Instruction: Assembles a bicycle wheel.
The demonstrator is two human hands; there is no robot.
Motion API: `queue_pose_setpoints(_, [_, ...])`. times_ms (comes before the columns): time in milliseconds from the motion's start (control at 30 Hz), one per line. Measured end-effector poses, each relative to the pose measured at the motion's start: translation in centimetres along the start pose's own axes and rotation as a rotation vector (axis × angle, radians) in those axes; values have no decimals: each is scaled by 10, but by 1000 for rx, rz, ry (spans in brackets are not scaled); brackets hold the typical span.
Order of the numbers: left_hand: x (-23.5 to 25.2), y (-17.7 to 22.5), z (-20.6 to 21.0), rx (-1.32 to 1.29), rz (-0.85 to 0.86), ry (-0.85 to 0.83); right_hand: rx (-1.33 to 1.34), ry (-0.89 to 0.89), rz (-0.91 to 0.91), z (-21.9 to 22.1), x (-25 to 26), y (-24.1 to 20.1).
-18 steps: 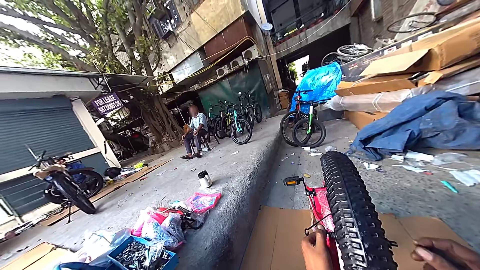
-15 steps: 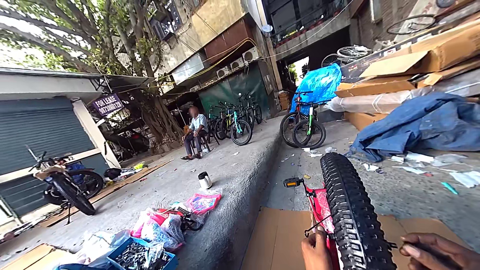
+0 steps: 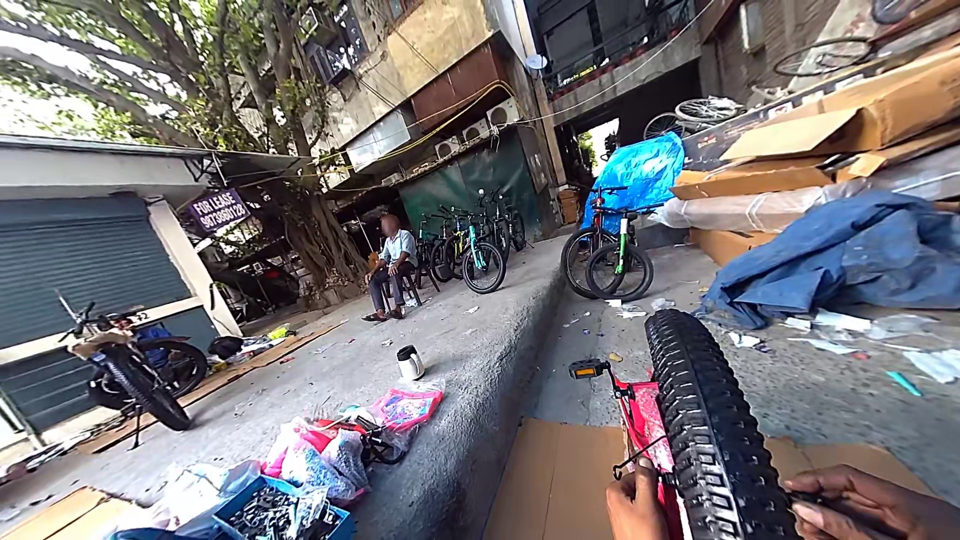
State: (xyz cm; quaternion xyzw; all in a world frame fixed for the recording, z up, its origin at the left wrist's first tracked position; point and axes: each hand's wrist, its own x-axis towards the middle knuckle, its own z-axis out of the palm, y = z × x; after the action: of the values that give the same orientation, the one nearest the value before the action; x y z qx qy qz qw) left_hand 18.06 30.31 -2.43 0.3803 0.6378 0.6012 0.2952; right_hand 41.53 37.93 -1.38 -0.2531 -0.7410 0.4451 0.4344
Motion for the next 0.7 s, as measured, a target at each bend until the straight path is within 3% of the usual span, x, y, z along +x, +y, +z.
queue_pose_setpoints(367, [1, -8, 1, -4, 42, 22, 58, -9, 126, -1, 1, -3])
queue_pose_setpoints(567, [2, -4, 2, -5, 16, -5, -115, -27, -39, -1, -2, 2])
queue_pose_setpoints(700, [7, -13, 3, -6, 26, -9, -55, -20, 25, -1, 0, -1])
